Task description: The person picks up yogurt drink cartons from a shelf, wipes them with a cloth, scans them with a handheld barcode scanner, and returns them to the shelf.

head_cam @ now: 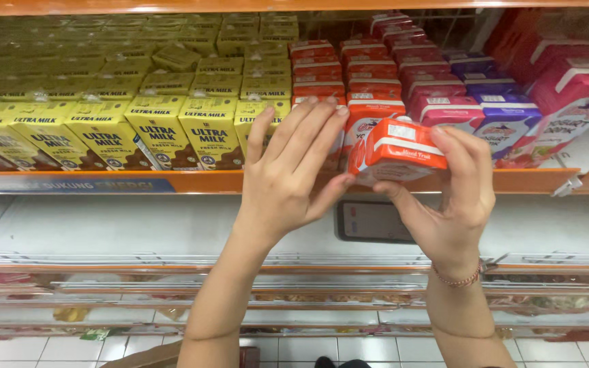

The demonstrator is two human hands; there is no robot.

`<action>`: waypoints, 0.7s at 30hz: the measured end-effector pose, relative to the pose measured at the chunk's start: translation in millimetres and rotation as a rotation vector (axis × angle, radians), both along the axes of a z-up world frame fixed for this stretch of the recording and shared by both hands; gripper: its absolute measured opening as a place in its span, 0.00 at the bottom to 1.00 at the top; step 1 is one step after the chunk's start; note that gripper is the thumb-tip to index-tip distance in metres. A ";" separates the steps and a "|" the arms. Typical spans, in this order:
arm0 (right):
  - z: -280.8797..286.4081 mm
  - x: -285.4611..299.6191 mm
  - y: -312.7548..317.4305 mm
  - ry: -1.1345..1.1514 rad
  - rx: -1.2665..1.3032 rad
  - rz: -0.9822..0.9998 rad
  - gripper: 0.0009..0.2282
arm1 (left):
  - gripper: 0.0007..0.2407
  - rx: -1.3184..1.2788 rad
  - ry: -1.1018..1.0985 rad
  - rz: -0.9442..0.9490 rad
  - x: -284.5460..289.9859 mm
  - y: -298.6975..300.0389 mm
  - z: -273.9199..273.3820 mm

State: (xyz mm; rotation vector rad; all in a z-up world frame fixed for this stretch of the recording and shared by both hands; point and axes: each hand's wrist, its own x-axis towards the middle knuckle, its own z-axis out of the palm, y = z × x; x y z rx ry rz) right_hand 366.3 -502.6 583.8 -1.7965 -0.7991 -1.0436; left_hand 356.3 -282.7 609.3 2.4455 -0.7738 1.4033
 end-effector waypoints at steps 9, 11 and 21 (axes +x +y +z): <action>25.4 -6.9 8.8 -0.084 -0.198 -0.218 0.33 | 0.26 -0.016 -0.035 -0.020 6.7 4.0 -8.4; 29.0 -5.8 11.7 -0.079 -0.245 -0.256 0.33 | 0.26 -0.028 -0.045 -0.018 8.0 3.5 -10.4; 31.5 0.4 11.3 -0.118 -0.404 -0.420 0.30 | 0.22 0.006 -0.132 0.051 13.6 0.2 -19.2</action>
